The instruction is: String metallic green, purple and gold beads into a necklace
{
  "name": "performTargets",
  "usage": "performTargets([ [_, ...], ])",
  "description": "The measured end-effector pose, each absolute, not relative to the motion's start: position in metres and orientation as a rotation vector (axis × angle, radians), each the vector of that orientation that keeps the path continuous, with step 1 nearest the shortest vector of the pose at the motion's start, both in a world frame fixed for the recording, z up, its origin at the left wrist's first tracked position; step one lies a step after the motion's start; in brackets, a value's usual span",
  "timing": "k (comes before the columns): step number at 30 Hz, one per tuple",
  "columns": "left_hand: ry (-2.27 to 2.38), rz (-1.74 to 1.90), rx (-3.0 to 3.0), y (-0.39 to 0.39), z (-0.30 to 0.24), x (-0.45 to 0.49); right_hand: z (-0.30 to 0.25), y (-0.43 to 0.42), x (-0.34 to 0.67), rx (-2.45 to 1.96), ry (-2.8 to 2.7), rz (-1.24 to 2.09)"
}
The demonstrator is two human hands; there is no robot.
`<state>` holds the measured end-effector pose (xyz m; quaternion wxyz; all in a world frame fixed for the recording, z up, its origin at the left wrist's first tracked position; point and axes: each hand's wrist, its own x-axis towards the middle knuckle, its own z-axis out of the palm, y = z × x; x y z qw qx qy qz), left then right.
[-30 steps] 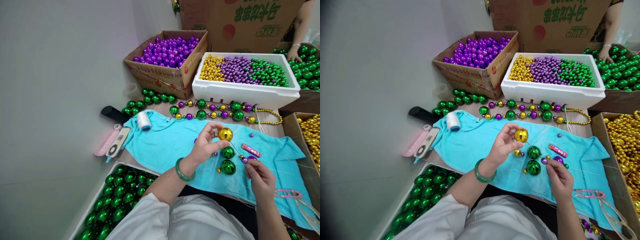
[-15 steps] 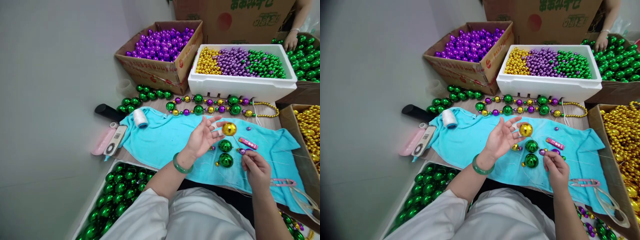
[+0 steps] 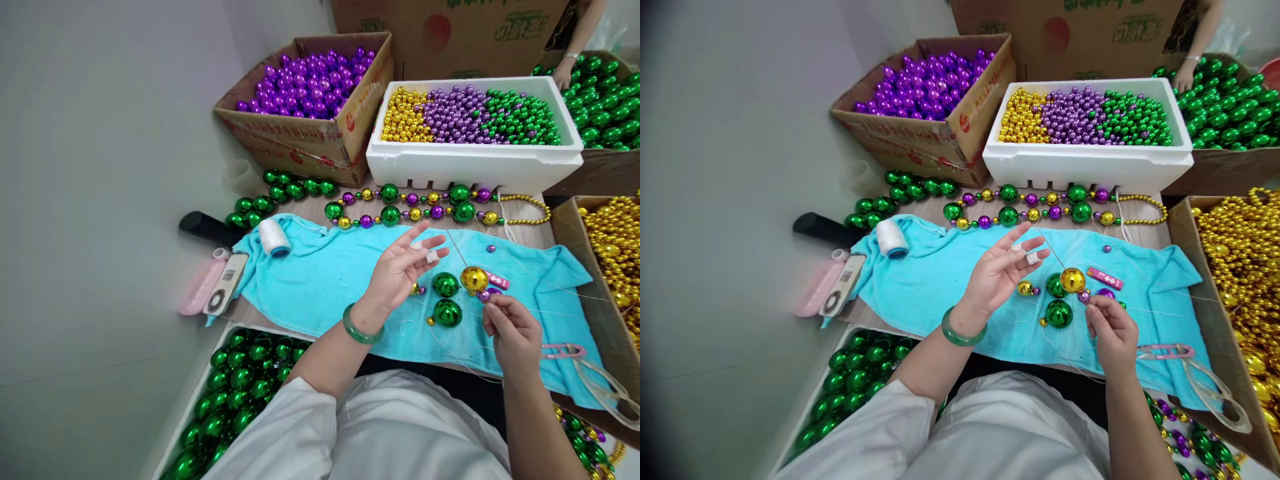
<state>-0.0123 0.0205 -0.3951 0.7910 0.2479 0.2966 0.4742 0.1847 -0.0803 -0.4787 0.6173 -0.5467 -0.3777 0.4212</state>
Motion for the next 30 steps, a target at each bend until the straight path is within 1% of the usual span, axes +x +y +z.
performTargets([
  [13,0.613,1.063,0.545,0.013,-0.399,-0.001,-0.46,-0.077,0.168,-1.209,-0.841,1.054],
  [20,0.685,0.978,0.721,0.008,-0.409,0.007,-0.433,-0.052,0.16,-1.018,-0.515,1.403],
  [24,0.731,0.867,0.807,0.003,-0.421,0.012,-0.43,-0.045,0.162,-1.057,-0.438,1.387],
  [30,0.822,0.796,0.844,-0.002,-0.431,0.016,-0.431,-0.046,0.164,-1.033,-0.328,1.378],
])
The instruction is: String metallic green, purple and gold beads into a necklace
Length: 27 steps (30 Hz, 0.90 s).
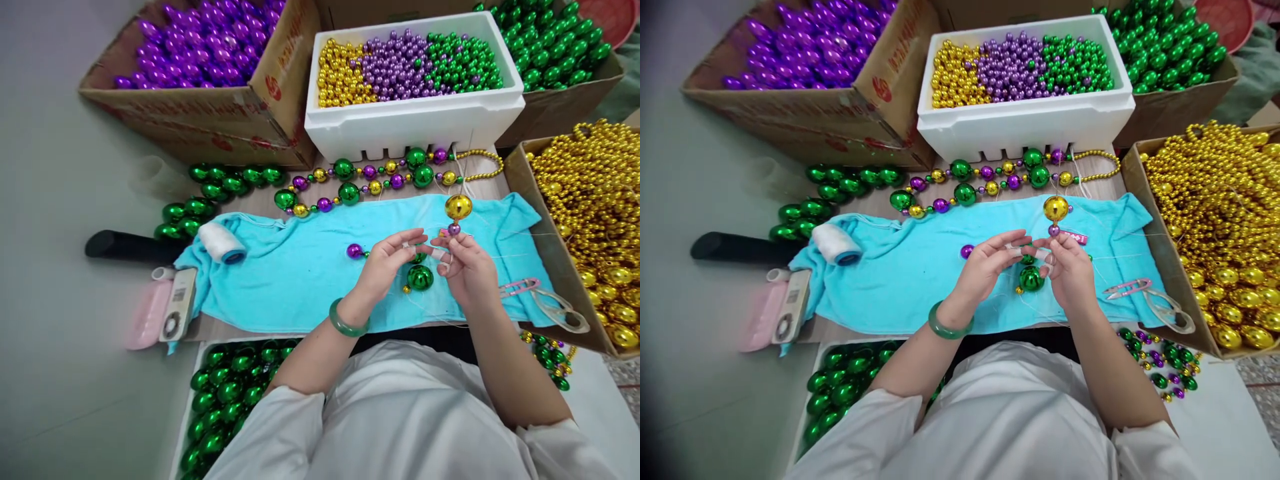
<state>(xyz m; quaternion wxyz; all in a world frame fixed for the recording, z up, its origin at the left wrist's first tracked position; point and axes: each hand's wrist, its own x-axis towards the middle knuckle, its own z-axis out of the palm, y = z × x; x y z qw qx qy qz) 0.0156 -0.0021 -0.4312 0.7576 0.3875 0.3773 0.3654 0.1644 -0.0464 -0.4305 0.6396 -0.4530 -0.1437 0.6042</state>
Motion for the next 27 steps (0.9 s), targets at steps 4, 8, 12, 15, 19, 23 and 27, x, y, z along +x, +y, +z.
performTargets([
  [4,0.861,0.771,0.867,-0.004,-0.434,0.017,-0.43,-0.049,0.166,-1.008,-0.315,1.453],
  [8,0.866,0.789,0.888,-0.003,-0.437,0.02,-0.429,-0.053,0.165,-0.983,-0.352,1.503],
  [12,0.852,0.807,0.898,-0.003,-0.437,0.023,-0.428,-0.055,0.165,-0.988,-0.399,1.5],
  [15,0.836,0.791,0.895,-0.004,-0.438,0.025,-0.428,-0.056,0.164,-1.011,-0.441,1.507],
  [19,0.885,0.892,0.901,0.001,-0.437,0.023,-0.434,-0.059,0.159,-1.136,-0.553,1.484],
  [23,0.921,1.029,0.952,0.008,-0.426,0.005,-0.445,-0.065,0.149,-1.374,-0.819,1.357],
  [27,1.008,0.953,1.049,0.002,-0.427,-0.032,-0.462,-0.076,0.132,-1.533,-1.168,1.219],
])
